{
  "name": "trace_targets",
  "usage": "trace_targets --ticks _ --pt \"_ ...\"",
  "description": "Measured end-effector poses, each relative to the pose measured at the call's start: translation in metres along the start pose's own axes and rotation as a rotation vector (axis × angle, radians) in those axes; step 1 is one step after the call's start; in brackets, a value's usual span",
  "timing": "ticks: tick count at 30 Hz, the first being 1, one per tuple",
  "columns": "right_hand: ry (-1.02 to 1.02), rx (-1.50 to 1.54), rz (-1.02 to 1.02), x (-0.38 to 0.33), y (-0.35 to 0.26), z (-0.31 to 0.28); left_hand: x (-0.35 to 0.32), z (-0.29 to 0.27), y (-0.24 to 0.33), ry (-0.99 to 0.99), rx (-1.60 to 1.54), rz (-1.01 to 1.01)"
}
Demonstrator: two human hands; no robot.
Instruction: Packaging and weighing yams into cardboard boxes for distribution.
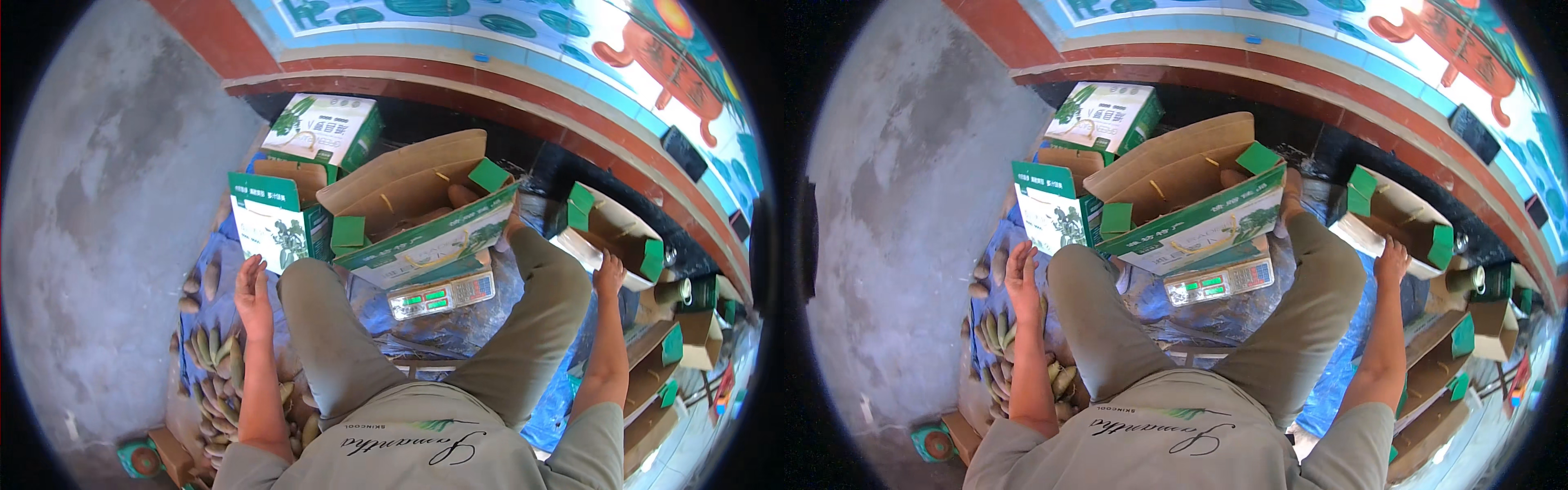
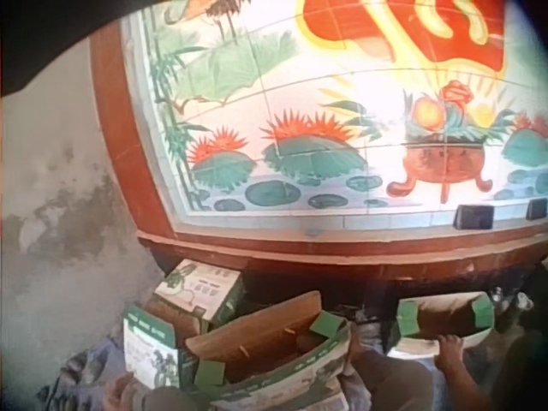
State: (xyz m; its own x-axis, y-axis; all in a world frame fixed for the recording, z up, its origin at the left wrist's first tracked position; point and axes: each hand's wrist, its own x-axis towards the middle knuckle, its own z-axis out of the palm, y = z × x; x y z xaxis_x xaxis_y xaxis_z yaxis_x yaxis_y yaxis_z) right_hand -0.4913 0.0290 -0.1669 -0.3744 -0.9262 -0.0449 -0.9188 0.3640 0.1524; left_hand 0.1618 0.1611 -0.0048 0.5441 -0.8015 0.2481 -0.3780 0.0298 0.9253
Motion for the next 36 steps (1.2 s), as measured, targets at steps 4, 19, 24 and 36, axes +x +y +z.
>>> trace_targets --ticks 4,19,24,36 --pt "0.14 -0.067 -0.008 0.002 0.008 0.018 -0.004 0.002 0.002 0.014 -0.014 0.043" --pt "0.234 0.283 -0.256 -0.06 0.002 0.022 -0.012 0.019 -0.005 0.032 -0.037 0.096" --pt "-0.084 0.444 -0.163 -0.089 0.005 0.005 -0.018 0.017 0.004 0.03 -0.029 0.097" --pt "0.162 0.73 -0.064 -0.123 0.036 -0.06 -0.02 0.02 0.026 0.003 -0.18 0.205"
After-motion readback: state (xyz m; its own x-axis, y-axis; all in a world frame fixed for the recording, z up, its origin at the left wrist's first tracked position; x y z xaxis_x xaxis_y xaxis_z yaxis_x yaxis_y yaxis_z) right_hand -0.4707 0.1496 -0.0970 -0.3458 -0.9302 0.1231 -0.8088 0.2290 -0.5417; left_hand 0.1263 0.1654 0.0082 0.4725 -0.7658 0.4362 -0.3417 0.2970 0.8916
